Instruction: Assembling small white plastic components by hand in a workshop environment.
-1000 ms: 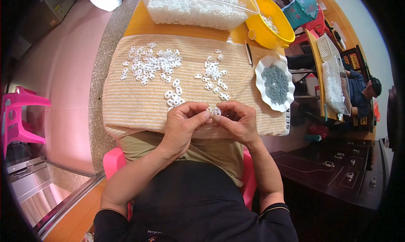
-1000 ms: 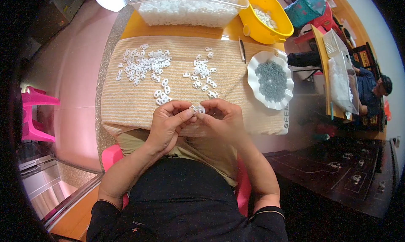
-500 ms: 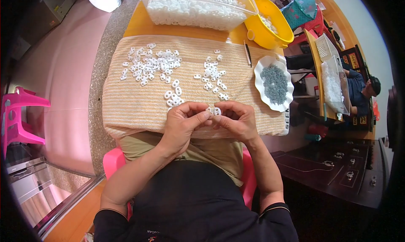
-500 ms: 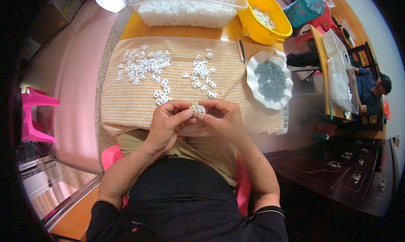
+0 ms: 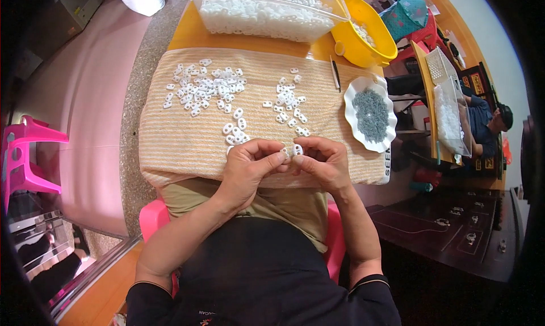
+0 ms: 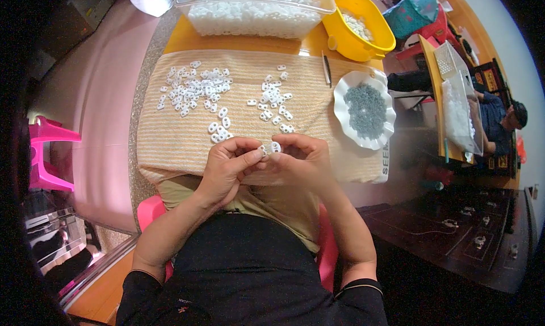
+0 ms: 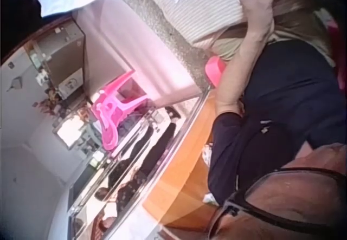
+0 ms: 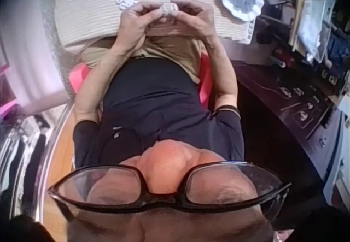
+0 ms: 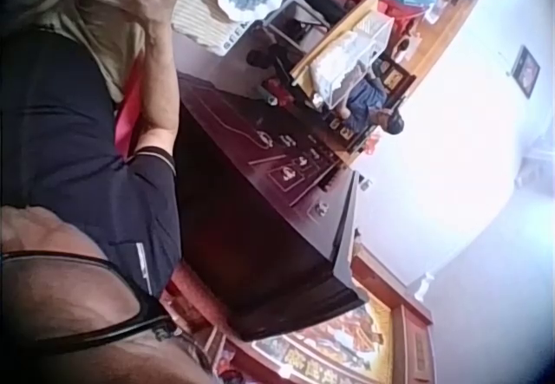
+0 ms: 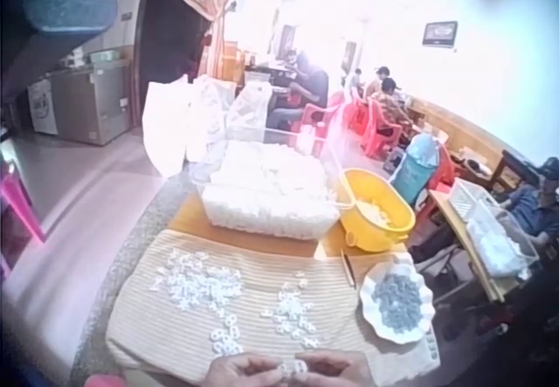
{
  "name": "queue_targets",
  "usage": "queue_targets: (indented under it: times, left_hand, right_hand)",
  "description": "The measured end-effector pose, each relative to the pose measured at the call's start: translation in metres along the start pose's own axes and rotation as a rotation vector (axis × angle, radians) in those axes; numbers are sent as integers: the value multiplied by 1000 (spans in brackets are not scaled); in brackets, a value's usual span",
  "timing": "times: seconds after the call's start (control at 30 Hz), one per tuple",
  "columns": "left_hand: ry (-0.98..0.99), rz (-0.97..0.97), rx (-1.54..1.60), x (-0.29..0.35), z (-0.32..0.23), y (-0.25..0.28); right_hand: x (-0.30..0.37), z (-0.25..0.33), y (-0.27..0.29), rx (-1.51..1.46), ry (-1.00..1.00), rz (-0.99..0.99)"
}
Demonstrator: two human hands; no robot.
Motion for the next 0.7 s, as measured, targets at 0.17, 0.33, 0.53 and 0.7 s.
queue_targets:
  times: [0.17, 0.33, 0.53, 0.7]
  left_hand:
    - [-1, 11, -10, 0, 0, -1]
    - [13, 7, -45, 1, 1, -1]
    - [10, 4, -61, 1, 0, -2]
    - [12, -1, -63, 1, 0, -2]
  right_hand:
    - [1, 3, -1, -27, 10, -7]
    - [0, 0, 2, 47, 14, -3]
    - [0, 0, 3, 85, 20, -3]
    - [1, 1, 0, 103, 24, 17]
Point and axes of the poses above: each hand's wrist, its own x-axis away from the middle knuckle, its own y-axis out of the back of the hand, z = x × y, the point moved 9 cm from there along -x, towards the middle knuckle, and after that the axes turned 4 degrees about -x, right-handed, at the moved point
